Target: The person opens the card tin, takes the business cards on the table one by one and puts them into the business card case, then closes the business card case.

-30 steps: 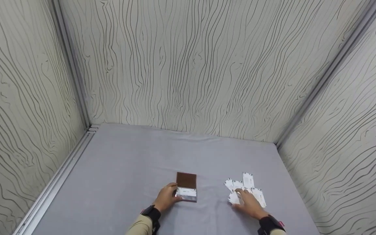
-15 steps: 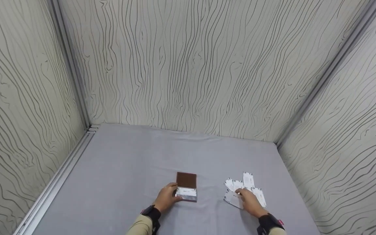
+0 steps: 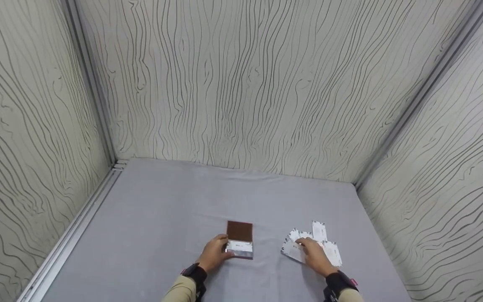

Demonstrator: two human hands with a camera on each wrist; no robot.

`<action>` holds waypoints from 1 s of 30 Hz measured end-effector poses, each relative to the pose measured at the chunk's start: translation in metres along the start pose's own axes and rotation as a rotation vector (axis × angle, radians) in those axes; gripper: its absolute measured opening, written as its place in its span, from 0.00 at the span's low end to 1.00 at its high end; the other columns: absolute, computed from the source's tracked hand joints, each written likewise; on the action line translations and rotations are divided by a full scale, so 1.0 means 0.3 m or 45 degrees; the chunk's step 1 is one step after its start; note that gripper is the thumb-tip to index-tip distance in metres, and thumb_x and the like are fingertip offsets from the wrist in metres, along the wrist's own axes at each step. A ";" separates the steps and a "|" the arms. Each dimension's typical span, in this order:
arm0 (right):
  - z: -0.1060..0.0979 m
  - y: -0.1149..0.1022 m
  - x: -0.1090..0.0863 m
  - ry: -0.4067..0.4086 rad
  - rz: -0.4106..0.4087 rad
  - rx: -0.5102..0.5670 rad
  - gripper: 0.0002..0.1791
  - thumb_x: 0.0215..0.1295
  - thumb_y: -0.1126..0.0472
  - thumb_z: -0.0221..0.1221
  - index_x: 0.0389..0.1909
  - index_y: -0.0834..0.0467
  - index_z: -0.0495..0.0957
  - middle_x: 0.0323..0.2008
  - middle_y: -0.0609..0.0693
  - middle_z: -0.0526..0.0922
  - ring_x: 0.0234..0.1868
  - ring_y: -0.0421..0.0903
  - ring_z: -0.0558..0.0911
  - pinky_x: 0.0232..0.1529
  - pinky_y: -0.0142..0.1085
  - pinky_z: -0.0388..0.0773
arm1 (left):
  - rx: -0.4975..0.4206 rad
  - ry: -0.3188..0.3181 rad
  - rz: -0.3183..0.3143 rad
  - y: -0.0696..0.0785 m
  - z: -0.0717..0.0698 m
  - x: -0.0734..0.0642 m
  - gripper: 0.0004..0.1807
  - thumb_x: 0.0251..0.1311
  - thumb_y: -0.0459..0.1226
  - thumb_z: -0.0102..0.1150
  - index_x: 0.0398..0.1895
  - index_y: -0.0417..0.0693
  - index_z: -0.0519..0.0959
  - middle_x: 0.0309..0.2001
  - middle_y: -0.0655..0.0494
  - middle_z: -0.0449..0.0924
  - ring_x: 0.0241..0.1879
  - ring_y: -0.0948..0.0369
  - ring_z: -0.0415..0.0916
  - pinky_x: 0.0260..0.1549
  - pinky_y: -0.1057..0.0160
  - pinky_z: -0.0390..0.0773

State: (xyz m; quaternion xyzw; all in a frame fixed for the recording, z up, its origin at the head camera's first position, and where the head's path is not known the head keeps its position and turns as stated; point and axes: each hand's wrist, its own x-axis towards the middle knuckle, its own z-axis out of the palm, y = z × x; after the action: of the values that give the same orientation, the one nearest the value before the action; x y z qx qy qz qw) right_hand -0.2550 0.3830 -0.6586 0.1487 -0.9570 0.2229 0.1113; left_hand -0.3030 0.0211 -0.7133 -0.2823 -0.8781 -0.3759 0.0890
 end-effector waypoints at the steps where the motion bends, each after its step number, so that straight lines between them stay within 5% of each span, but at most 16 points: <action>1: 0.003 -0.005 0.003 0.005 0.006 0.009 0.18 0.53 0.83 0.53 0.42 0.66 0.79 0.38 0.59 0.82 0.42 0.60 0.82 0.48 0.55 0.79 | 0.000 -0.003 -0.007 -0.001 0.001 0.000 0.25 0.49 0.36 0.75 0.46 0.26 0.80 0.52 0.36 0.79 0.52 0.42 0.78 0.53 0.50 0.78; 15: 0.042 -0.067 0.060 0.082 -0.094 0.021 0.17 0.54 0.83 0.53 0.40 0.64 0.79 0.37 0.58 0.83 0.40 0.57 0.82 0.45 0.52 0.80 | 0.009 0.061 0.059 -0.004 0.004 0.000 0.25 0.47 0.36 0.76 0.45 0.26 0.81 0.50 0.35 0.79 0.49 0.42 0.79 0.50 0.49 0.80; 30: 0.090 -0.179 0.122 0.013 -0.113 0.015 0.15 0.58 0.80 0.55 0.42 0.63 0.80 0.39 0.57 0.83 0.42 0.56 0.81 0.46 0.52 0.80 | -0.023 0.044 -0.005 0.001 0.004 0.001 0.25 0.48 0.35 0.75 0.46 0.25 0.80 0.51 0.36 0.79 0.51 0.42 0.78 0.52 0.48 0.79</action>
State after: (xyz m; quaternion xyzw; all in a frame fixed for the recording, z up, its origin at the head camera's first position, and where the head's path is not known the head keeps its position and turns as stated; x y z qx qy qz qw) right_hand -0.2751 0.3160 -0.6509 0.1907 -0.9475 0.2240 0.1251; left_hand -0.3029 0.0223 -0.7138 -0.2749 -0.8736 -0.3886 0.1008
